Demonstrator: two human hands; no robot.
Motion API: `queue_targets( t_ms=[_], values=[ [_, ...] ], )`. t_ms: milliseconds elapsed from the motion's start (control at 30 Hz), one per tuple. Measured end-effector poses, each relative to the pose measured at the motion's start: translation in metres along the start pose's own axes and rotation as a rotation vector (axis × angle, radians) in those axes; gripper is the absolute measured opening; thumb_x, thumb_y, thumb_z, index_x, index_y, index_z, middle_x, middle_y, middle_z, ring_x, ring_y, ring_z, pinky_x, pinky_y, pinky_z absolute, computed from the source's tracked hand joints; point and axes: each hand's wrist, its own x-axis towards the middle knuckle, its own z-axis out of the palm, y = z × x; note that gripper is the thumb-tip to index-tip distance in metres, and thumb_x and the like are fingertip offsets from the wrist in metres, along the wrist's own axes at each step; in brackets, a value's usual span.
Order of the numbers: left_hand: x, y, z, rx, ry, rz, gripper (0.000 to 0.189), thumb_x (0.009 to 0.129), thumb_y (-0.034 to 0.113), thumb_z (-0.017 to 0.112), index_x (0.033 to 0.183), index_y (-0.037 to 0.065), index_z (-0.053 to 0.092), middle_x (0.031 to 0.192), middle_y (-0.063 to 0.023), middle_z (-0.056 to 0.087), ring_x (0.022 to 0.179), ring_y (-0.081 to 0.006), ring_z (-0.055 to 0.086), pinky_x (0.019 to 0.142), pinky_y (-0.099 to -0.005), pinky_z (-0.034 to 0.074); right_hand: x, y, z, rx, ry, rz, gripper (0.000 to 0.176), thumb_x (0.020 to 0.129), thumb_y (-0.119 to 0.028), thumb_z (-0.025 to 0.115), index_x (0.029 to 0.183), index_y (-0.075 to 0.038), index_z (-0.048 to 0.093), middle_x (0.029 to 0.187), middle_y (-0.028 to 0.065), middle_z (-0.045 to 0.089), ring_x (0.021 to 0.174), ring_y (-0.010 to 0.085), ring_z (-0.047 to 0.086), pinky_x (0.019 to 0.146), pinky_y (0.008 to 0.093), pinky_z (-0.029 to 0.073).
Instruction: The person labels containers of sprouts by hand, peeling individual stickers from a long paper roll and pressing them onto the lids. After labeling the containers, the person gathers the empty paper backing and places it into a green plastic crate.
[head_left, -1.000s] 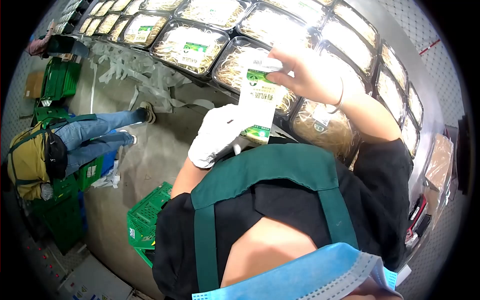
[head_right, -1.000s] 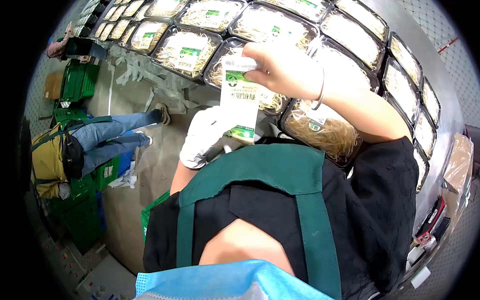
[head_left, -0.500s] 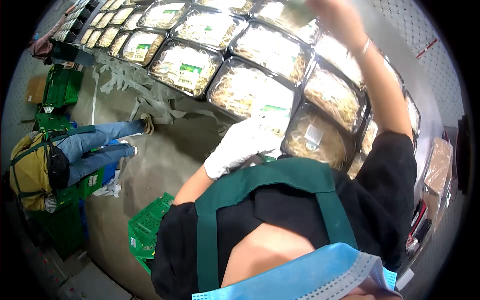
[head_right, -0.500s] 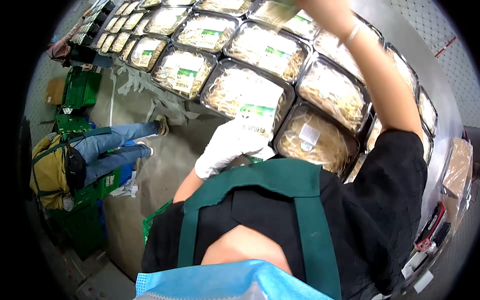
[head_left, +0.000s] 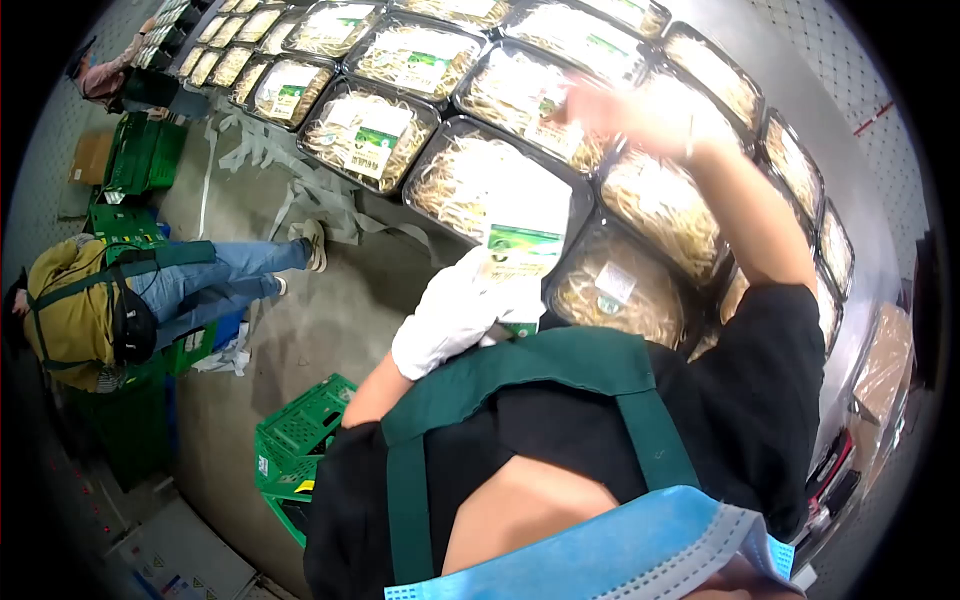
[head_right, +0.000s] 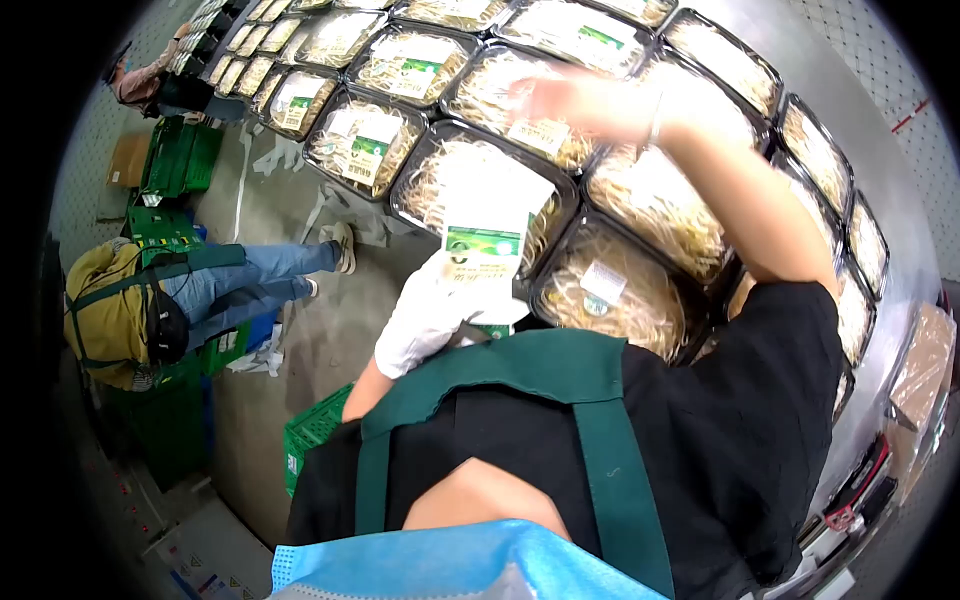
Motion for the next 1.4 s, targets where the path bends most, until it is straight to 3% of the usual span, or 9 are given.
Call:
queue_targets(
  t_ms=[167,233,367,700,767,967,1167,1233,1400],
  values=[
    [0.000,0.010,-0.001,0.226,-0.214,-0.014,0.043,0.076,0.002,0.054,0.117,-0.004,0.043,0.105,-0.0124,0.056,0.094,-0.0184,0.055,0.081,-0.0270,0.044,-0.049,-0.062,0.058,-0.163,0.163,-0.154,0.025,0.074,-0.013,0.062,0.093,-0.001,0.052,0.069,0.0147,0.056,0.063,0.0238,0.058,0.056,0.0329,0.045],
    [-0.010,0.024,0.022,0.373,-0.081,0.294,0.045,0.072,0.007,0.063,0.115,0.006,0.050,0.088,-0.0042,0.061,0.052,-0.0040,0.048,0.042,-0.0181,0.038,-0.064,-0.070,0.067,-0.202,0.232,-0.108,0.023,0.074,-0.012,0.061,0.092,-0.001,0.053,0.067,0.0137,0.056,0.063,0.0238,0.057,0.056,0.0330,0.044],
    [0.002,0.017,0.051,0.040,-0.317,0.405,0.066,0.070,0.006,0.065,0.127,0.002,0.033,0.119,-0.0094,0.045,0.067,-0.0066,0.051,0.056,-0.0187,0.043,-0.088,-0.074,0.072,-0.104,0.343,0.046,0.020,0.074,-0.013,0.061,0.090,-0.003,0.055,0.066,0.0114,0.056,0.060,0.0230,0.057,0.055,0.0319,0.044],
    [0.008,-0.013,0.070,0.369,0.051,0.329,0.015,0.075,0.007,0.062,0.086,-0.002,0.056,0.078,-0.0049,0.057,0.068,-0.0095,0.054,0.059,-0.0214,0.043,-0.121,-0.018,0.047,-0.520,0.729,-0.208,0.005,0.073,-0.007,0.062,0.078,-0.009,0.061,0.066,0.0015,0.063,0.058,0.0130,0.061,0.053,0.0241,0.049],
    [0.006,-0.014,0.073,0.531,-0.041,0.227,0.023,0.072,0.006,0.064,0.093,-0.002,0.057,0.085,-0.0047,0.058,0.076,-0.0109,0.056,0.069,-0.0228,0.045,-0.131,0.045,-0.030,-0.155,0.909,0.169,0.021,0.081,-0.022,0.054,0.091,-0.005,0.060,0.073,0.0065,0.064,0.064,0.0176,0.062,0.058,0.0260,0.049],
    [-0.015,-0.031,0.080,-0.008,0.211,0.046,0.027,0.077,0.007,0.059,0.098,-0.008,0.051,0.082,-0.0107,0.059,0.068,-0.0133,0.058,0.061,-0.0242,0.048,-0.114,0.126,-0.080,-1.143,0.699,0.721,0.027,0.072,-0.018,0.058,0.089,0.002,0.052,0.077,0.0162,0.056,0.070,0.0281,0.054,0.064,0.0339,0.044],
    [-0.028,-0.029,0.081,-0.102,0.177,0.027,0.026,0.078,0.005,0.057,0.099,-0.008,0.051,0.084,-0.0120,0.060,0.068,-0.0138,0.059,0.059,-0.0241,0.049,-0.107,0.137,-0.056,-0.824,0.810,0.539,0.036,0.083,-0.029,0.051,0.109,-0.004,0.051,0.105,0.0143,0.057,0.091,0.0211,0.057,0.076,0.0331,0.046],
    [-0.024,-0.037,0.076,0.155,0.137,0.071,0.026,0.078,0.005,0.056,0.101,-0.007,0.051,0.085,-0.0120,0.060,0.069,-0.0151,0.059,0.060,-0.0247,0.048,-0.114,0.033,-0.005,0.122,0.317,0.145,0.051,0.080,-0.042,0.052,0.113,-0.003,0.047,0.106,0.0141,0.054,0.097,0.0219,0.052,0.084,0.0322,0.041],
    [-0.031,-0.031,0.067,0.341,0.052,0.116,0.031,0.076,0.006,0.061,0.103,-0.006,0.052,0.086,-0.0097,0.061,0.075,-0.0121,0.057,0.066,-0.0236,0.046,-0.125,-0.055,0.079,-0.230,0.310,-0.258,0.019,0.076,-0.012,0.060,0.091,-0.003,0.054,0.075,0.0122,0.057,0.070,0.0273,0.057,0.061,0.0322,0.045]
  ],
)
